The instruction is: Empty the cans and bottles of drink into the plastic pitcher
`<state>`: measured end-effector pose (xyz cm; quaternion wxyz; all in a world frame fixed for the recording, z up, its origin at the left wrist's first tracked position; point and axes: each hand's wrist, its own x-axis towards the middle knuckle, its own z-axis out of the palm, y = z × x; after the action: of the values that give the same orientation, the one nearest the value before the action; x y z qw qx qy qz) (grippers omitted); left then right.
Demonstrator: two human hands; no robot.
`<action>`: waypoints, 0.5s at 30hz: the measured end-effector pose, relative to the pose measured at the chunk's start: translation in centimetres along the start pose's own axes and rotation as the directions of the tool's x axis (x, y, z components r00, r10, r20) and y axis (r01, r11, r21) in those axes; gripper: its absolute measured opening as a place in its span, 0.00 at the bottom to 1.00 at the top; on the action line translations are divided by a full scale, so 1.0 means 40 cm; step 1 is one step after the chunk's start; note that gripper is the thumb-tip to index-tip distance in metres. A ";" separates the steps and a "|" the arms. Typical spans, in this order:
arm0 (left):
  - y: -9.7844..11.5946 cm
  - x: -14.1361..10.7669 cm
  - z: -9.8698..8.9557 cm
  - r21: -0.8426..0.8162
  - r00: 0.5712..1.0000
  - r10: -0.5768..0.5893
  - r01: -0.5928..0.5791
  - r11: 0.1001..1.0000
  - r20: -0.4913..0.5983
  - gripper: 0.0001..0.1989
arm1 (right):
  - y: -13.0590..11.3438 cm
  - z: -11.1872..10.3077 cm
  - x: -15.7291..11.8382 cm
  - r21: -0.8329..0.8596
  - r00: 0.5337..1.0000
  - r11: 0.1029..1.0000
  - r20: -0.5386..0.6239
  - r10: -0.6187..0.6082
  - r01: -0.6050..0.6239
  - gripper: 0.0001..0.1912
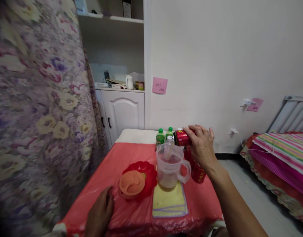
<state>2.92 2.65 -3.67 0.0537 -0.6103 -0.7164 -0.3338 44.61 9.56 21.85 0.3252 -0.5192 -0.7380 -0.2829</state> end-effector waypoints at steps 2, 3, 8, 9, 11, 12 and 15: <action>-0.004 0.000 0.005 -0.007 1.000 0.017 -0.017 1.000 -0.012 0.18 | -0.002 -0.007 0.005 -0.017 1.000 1.000 -0.003 -0.006 0.006 0.29; -0.005 0.001 0.007 -0.007 1.000 0.022 -0.022 1.000 -0.014 0.18 | -0.003 -0.010 0.008 -0.030 1.000 1.000 0.001 -0.005 0.005 0.28; -0.008 0.000 0.014 0.016 1.000 0.025 -0.025 1.000 -0.002 0.20 | -0.014 -0.031 0.019 -0.097 0.999 0.995 0.031 -0.020 0.023 0.28; -0.008 -0.001 0.014 0.017 1.000 0.025 -0.025 1.000 0.000 0.20 | -0.016 -0.035 0.021 -0.108 0.999 0.994 0.029 -0.027 0.030 0.28; -0.009 -0.002 0.015 0.015 1.000 0.029 -0.029 0.999 -0.002 0.20 | -0.018 -0.042 0.025 -0.128 0.999 0.991 0.020 -0.035 0.037 0.27; -0.009 -0.002 0.015 0.014 1.000 0.030 -0.030 0.999 -0.003 0.20 | -0.018 -0.044 0.027 -0.135 0.999 0.990 0.019 -0.038 0.041 0.27; -0.009 -0.002 0.014 0.005 0.999 0.034 -0.034 0.999 -0.008 0.20 | -0.015 -0.050 0.031 -0.158 0.998 0.986 0.026 -0.049 0.053 0.27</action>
<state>2.80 2.87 -4.28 0.0638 -0.6208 -0.7065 -0.3338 44.10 8.58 24.02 0.2676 -0.5273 -0.7298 -0.3432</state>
